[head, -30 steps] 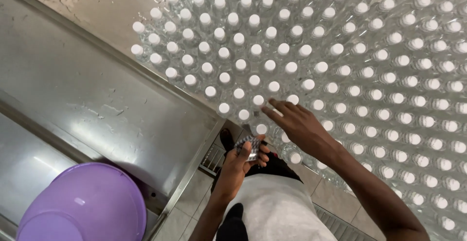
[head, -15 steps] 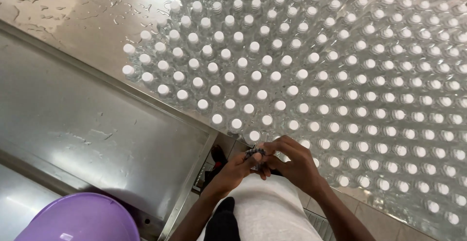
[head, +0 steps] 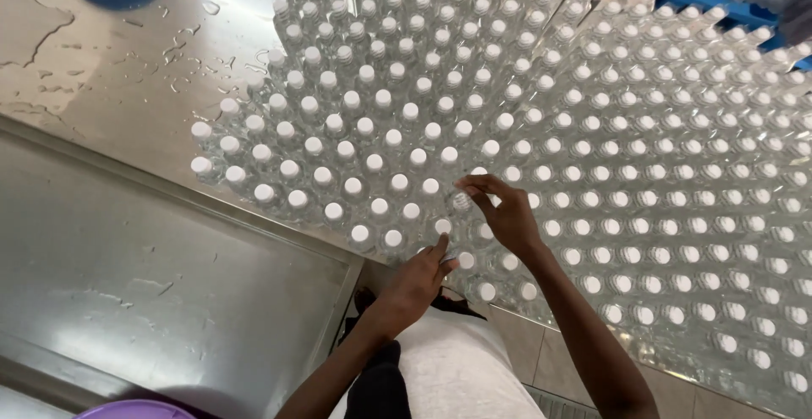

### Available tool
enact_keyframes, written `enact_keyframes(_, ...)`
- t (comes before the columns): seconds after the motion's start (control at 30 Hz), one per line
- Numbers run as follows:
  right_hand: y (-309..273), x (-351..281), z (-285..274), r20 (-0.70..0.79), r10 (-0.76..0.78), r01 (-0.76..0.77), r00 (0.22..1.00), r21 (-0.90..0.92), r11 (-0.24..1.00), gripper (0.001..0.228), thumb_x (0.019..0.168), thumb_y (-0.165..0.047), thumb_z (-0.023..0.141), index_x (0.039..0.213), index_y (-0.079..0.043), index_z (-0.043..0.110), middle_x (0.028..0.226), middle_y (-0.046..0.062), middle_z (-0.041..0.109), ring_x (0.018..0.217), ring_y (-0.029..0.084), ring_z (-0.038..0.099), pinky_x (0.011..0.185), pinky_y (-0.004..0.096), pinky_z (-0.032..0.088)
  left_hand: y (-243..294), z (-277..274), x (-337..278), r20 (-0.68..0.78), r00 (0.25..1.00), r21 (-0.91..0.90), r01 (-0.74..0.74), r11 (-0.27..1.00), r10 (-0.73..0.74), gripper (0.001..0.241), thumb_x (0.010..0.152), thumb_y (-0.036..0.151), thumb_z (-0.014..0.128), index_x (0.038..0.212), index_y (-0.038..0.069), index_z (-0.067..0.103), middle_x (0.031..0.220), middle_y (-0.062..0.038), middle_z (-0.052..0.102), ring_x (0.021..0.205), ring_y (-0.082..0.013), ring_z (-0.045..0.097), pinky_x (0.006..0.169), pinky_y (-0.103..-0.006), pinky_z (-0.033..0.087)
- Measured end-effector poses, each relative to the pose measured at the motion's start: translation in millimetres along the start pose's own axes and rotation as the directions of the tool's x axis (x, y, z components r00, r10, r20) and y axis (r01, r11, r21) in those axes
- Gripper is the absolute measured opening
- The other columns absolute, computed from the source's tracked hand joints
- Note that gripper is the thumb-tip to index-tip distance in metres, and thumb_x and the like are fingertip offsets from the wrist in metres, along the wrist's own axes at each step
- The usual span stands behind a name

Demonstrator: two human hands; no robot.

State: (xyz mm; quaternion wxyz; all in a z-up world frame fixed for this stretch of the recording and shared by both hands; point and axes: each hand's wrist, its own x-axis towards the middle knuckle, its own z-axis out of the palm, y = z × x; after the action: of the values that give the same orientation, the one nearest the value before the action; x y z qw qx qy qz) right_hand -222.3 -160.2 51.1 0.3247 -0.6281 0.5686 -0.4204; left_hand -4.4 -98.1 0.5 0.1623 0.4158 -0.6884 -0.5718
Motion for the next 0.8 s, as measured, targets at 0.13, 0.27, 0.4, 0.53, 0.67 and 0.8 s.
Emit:
enact_keyframes(0.13,33,13,9,0.056,-0.062,0.065,0.996,-0.042,0.997,0.021,0.106,-0.002,0.070,0.122,-0.008,0.082,0.113,0.015,0.085,0.114,0.038,0.079,0.101,0.053,0.059,22,-2,-1,-0.019,1.000,0.166,0.008,0.986,-0.005,0.076,0.120,0.051,0.038,0.171,-0.003,0.027,0.133,-0.027,0.067,0.101,-0.0384,0.074,0.069,-0.0466,0.063)
enact_keyframes(0.27,62,20,2,0.256,-0.125,0.185,0.959,-0.227,0.956,0.025,0.109,-0.012,0.064,0.130,-0.009,0.077,0.124,0.011,0.082,0.105,0.028,0.081,0.083,0.040,0.065,55,-14,-3,0.098,0.958,0.098,0.262,0.960,-0.271,0.079,0.112,0.055,0.028,0.174,0.007,0.017,0.154,-0.023,0.055,0.134,-0.0406,0.059,0.103,-0.0513,0.049)
enact_keyframes(0.4,52,17,-14,0.350,-0.142,0.248,0.926,-0.281,0.927,0.022,0.105,-0.009,0.069,0.126,-0.005,0.077,0.121,0.015,0.082,0.104,0.032,0.081,0.084,0.044,0.067,64,-19,-5,0.133,0.937,0.082,0.315,0.945,-0.324,0.076,0.113,0.052,0.027,0.176,0.011,0.014,0.131,-0.018,0.064,0.101,-0.0297,0.066,0.090,-0.0482,0.050)
enact_keyframes(0.53,56,17,-25,0.484,-0.074,0.258,0.872,-0.326,0.910,0.025,0.104,-0.013,0.070,0.128,-0.010,0.075,0.131,0.013,0.077,0.115,0.033,0.076,0.090,0.047,0.063,56,-19,-5,0.128,0.949,0.070,0.281,0.957,-0.288,0.079,0.113,0.054,0.026,0.177,0.010,0.012,0.110,-0.012,0.061,0.098,-0.0262,0.057,0.087,-0.0448,0.047)
enact_keyframes(0.67,48,15,-22,0.513,-0.130,0.332,0.849,-0.325,0.886,0.014,0.104,-0.021,0.074,0.113,-0.010,0.071,0.118,0.010,0.076,0.102,0.029,0.073,0.082,0.043,0.058,56,-16,-8,0.112,0.973,-0.226,0.223,0.948,-0.202,0.081,0.108,0.055,0.036,0.174,0.010,0.027,0.100,-0.007,0.068,0.088,-0.0192,0.063,0.085,-0.0368,0.051)
enact_keyframes(0.8,58,11,-10,0.496,-0.073,0.304,0.865,-0.404,0.863,0.021,0.101,-0.008,0.074,0.120,-0.008,0.066,0.122,0.015,0.076,0.101,0.032,0.075,0.079,0.044,0.062,33,-17,-8,0.051,0.998,-0.653,0.058,0.755,-0.032,0.050,0.113,0.049,0.047,0.102,0.006,0.069,0.085,-0.010,0.072,0.076,-0.0189,0.071,0.072,-0.0313,0.058)
